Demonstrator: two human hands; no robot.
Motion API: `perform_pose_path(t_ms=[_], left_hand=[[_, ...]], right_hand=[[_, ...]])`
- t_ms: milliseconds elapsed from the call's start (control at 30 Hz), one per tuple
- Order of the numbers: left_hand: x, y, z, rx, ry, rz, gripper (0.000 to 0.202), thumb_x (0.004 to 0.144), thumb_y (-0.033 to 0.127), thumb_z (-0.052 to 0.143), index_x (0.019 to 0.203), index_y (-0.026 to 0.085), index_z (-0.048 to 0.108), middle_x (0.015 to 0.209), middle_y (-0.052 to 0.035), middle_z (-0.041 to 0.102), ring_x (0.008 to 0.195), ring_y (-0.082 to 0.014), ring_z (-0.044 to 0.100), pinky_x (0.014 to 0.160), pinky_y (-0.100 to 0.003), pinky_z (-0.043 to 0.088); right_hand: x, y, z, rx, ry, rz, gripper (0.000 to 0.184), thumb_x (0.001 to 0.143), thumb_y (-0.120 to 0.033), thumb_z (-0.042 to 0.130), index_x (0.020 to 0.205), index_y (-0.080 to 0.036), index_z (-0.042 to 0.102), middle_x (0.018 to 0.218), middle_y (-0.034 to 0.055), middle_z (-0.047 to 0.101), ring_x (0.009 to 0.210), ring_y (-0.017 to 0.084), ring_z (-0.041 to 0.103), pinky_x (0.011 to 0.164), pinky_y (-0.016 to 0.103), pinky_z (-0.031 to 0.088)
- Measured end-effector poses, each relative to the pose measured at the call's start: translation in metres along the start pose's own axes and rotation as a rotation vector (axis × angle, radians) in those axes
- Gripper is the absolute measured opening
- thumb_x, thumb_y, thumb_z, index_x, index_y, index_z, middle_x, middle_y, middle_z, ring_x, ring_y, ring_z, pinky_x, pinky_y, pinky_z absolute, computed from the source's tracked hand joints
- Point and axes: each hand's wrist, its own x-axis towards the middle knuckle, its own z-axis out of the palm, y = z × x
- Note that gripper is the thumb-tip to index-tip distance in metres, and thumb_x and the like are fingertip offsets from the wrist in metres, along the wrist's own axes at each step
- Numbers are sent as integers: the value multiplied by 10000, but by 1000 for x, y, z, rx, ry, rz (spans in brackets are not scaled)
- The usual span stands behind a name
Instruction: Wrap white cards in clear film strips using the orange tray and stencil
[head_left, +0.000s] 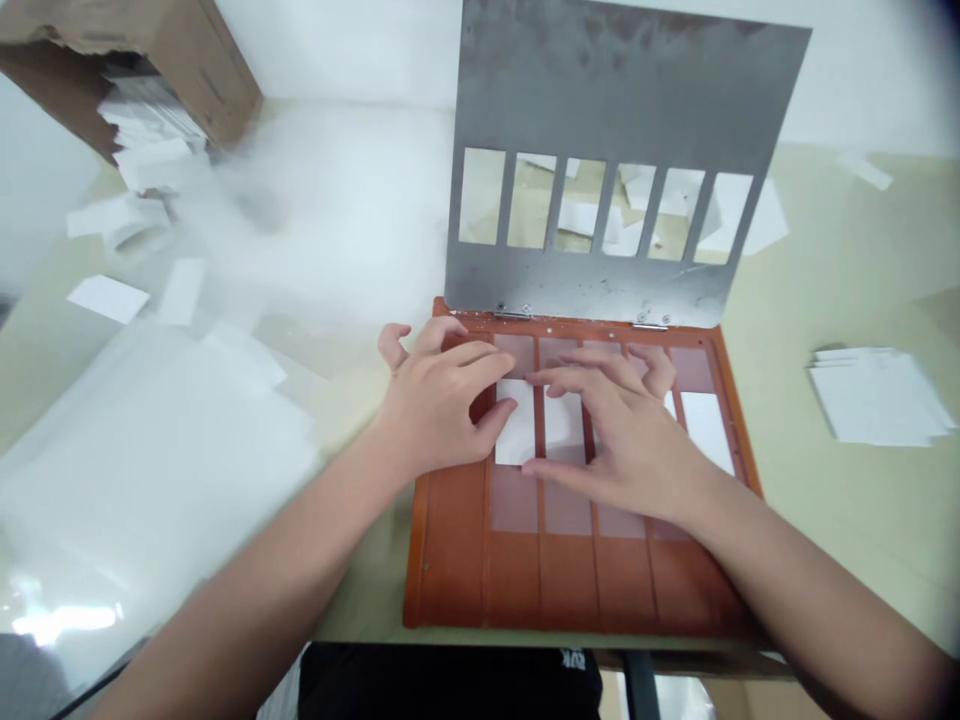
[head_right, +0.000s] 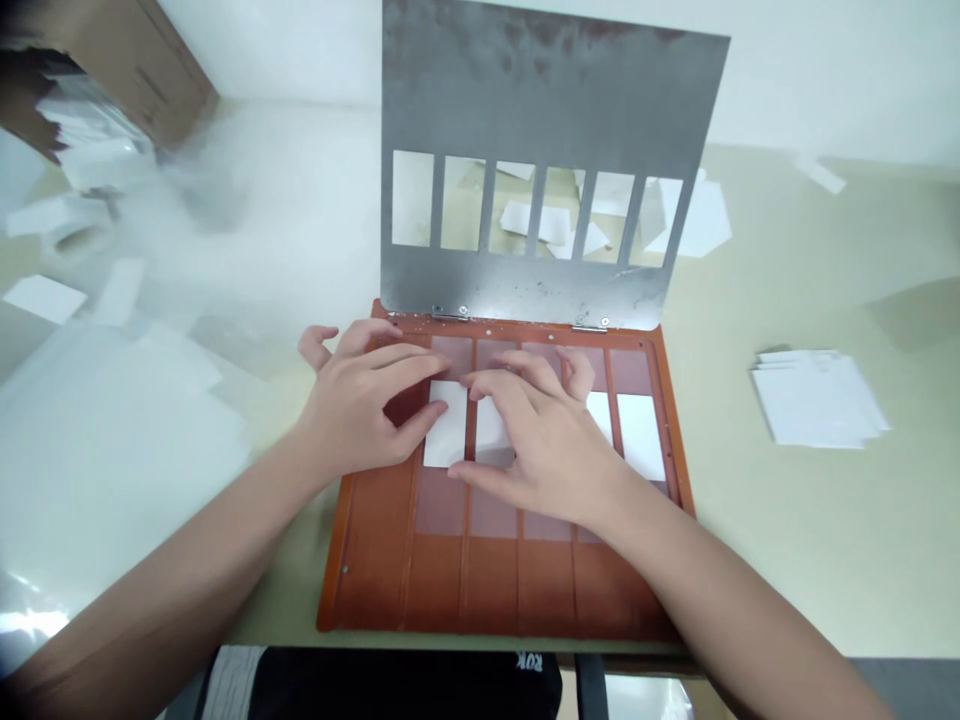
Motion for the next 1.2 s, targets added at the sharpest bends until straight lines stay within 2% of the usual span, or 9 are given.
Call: perform_pose_path(t_ms=[233, 367, 567, 833, 1200], left_hand=[[0, -1, -1, 1, 16, 34, 185, 819, 324, 602, 959, 270, 711, 1027, -27, 767, 1104, -337, 559, 940, -570, 167], [0, -1, -1, 36, 6, 82, 137, 845, 282, 570, 852, 287, 707, 1033, -1, 753, 1118, -327, 538, 929, -562, 166], [0, -3, 4, 70, 73, 170, 149, 844, 226, 571, 791, 278, 700, 1081, 21, 727, 1124, -290, 540, 948, -529, 152], [-1, -2, 2, 57, 35, 99, 144, 820, 286, 605, 907, 275, 719, 1027, -4, 752, 1116, -324, 554, 966, -558, 170], [0, -2, 3, 45, 32, 83, 115, 820, 310, 583, 867, 257, 674, 1038, -13, 768, 1126, -326, 567, 959, -591, 161]], right_hand=[[1, -1, -1, 6, -19, 10, 489, 827, -562, 644, 1151, -229, 489, 1195, 93, 686, 1240, 350, 516, 1031, 549, 208], [2, -2, -2, 8, -40, 28, 475, 825, -562, 640, 1143, -239, 500, 1194, 84, 688, 1240, 354, 520, 1031, 554, 203], [2, -2, -2, 13, -39, 26, 461, 829, -561, 641, 1127, -238, 501, 1169, 75, 691, 1217, 350, 535, 1040, 560, 198], [2, -3, -1, 24, -33, 26, 470, 823, -576, 637, 1114, -235, 496, 1184, 83, 683, 1199, 348, 537, 1041, 561, 185], [2, -3, 0, 18, -34, 32, 476, 798, -561, 661, 1097, -236, 485, 1185, 81, 673, 1211, 356, 507, 1056, 570, 184]])
